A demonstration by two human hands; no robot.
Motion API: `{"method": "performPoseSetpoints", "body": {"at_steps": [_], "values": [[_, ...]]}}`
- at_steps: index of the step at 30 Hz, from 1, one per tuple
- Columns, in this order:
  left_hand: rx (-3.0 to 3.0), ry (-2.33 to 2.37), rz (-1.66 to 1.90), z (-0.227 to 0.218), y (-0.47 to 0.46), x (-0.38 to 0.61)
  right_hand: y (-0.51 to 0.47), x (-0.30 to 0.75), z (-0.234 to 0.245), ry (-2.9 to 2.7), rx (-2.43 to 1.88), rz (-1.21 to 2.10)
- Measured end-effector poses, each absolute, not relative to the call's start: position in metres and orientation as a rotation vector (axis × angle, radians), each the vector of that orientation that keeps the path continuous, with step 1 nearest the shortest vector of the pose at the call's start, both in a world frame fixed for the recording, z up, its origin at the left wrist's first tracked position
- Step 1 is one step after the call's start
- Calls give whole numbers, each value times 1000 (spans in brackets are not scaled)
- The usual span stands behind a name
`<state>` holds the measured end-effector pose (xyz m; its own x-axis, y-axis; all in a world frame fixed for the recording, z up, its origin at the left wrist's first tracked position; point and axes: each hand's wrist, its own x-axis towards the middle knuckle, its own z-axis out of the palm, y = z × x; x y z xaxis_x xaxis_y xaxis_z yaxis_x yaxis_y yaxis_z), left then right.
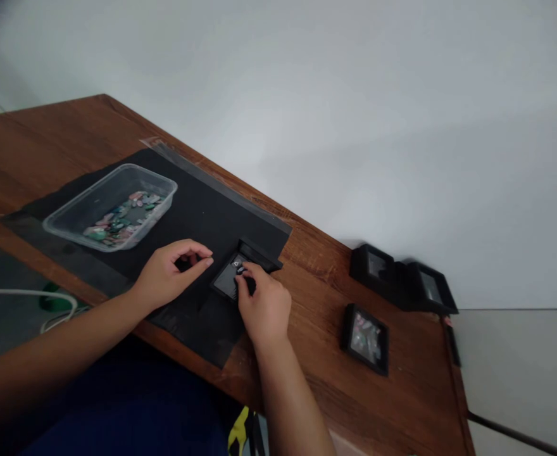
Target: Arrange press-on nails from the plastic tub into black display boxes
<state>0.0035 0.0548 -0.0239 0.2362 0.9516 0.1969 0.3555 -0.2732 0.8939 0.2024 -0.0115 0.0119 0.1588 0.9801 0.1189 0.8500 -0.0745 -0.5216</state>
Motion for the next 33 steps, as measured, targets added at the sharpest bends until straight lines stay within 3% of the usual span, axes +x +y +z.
{"method": "performPoseSetpoints", "body": {"at_steps": [19,33], "values": [[1828,1208,981,-20,55,4,-6,211,-1,-1488,-1827,657],[1961,1018,1002,-18,50,7,-6,210,-1,-1495,-1834,596]]}}
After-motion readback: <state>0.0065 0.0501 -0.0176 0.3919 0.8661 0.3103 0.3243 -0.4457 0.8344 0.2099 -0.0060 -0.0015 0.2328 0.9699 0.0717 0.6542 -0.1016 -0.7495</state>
